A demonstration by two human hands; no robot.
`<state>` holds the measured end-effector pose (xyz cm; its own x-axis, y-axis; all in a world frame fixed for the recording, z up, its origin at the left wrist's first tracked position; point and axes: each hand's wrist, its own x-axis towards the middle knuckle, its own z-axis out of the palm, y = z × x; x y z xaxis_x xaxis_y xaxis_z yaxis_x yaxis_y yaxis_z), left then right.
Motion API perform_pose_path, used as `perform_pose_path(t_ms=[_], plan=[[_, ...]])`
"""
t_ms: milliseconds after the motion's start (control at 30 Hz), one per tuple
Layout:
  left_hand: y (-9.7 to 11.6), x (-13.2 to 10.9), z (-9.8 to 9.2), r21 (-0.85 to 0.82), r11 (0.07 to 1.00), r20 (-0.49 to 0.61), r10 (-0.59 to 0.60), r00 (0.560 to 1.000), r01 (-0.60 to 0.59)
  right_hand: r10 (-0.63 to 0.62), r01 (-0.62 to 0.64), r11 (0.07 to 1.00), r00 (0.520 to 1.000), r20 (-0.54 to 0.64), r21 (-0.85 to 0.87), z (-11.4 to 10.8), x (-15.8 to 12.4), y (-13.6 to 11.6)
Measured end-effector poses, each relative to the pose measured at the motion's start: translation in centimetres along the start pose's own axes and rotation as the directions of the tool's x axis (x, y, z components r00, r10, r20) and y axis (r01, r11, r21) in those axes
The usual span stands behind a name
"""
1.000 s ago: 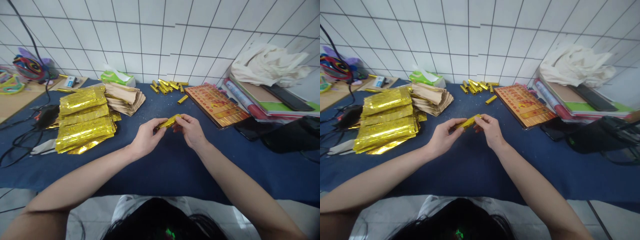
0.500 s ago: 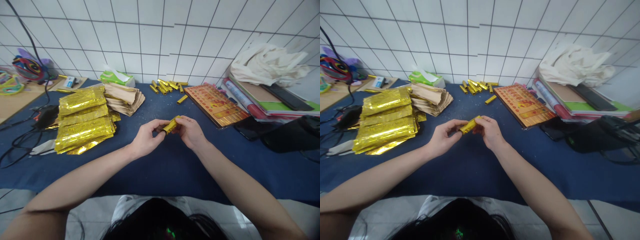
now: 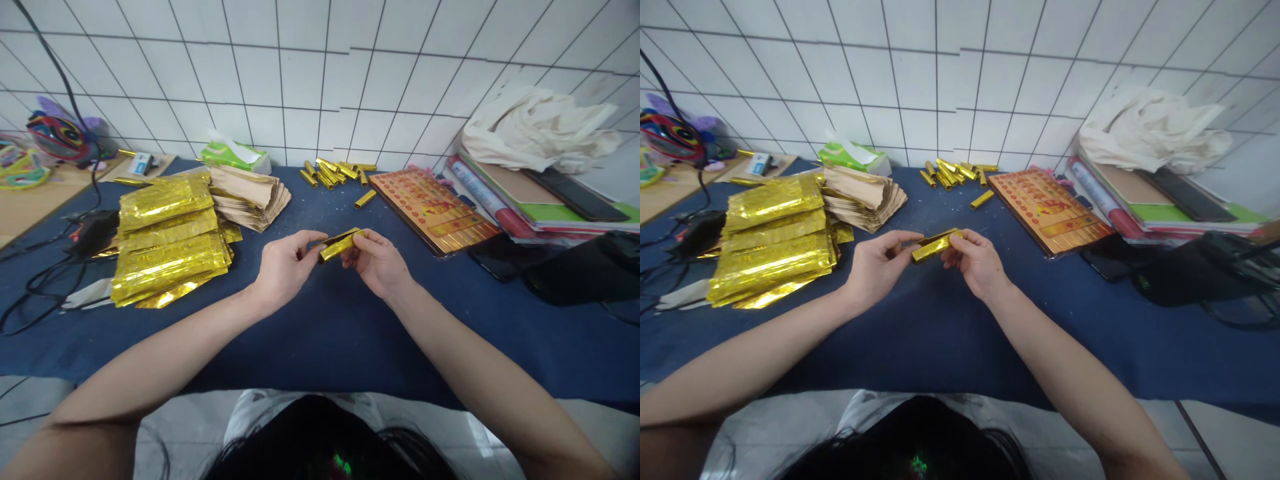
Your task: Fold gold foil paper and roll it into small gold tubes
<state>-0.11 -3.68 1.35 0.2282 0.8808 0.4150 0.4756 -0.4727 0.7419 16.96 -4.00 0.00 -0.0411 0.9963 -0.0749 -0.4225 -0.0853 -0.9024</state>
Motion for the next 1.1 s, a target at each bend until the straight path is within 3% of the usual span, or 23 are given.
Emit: perform_pose_path(t_ms=[100,300,400,533,800,1000,1100], plan=[[0.1,0.3,-0.2,-0.058,0.996,-0.001,-0.062,0.998,0.061,-0.067,0.066,0.997,0.998,-0.018,-0.036,0.0,0.0,0.1],[0.5,1.1,-0.1,-0.348,0.891,0.18,-0.24,0.954,0.29,-0.142,0.141,0.987,0.99,-0.011,-0.08,-0.3,0.1,-0.1],[0.3,1.4,0.1,-0.393,0.848,0.2,-0.299,0.933,0.356,-0.153,0.153,0.986,0.988,-0.001,-0.06,-0.4,0.2,-0.2],[-0.3,1.5,0.4,-0.407,0.837,0.18,-0.318,0.931,0.365,-0.142,0.142,0.989,0.99,0.011,-0.049,-0.5,0.3,0.0],[-1.1,1.4,0.7,-0.32,0.905,0.147,-0.244,0.959,0.279,-0.147,0.147,0.989,0.989,0.024,0.007,-0.2,0.3,0.3],[-0.1,0.9,0.8,-0.344,0.859,0.244,-0.307,0.92,0.378,-0.16,0.155,0.986,0.985,-0.067,-0.063,0.2,0.1,0.4],[0.0,0.5,1.1,-0.358,0.859,0.258,-0.285,0.923,0.365,-0.158,0.149,0.985,0.981,-0.114,-0.087,0.2,0.1,0.5]])
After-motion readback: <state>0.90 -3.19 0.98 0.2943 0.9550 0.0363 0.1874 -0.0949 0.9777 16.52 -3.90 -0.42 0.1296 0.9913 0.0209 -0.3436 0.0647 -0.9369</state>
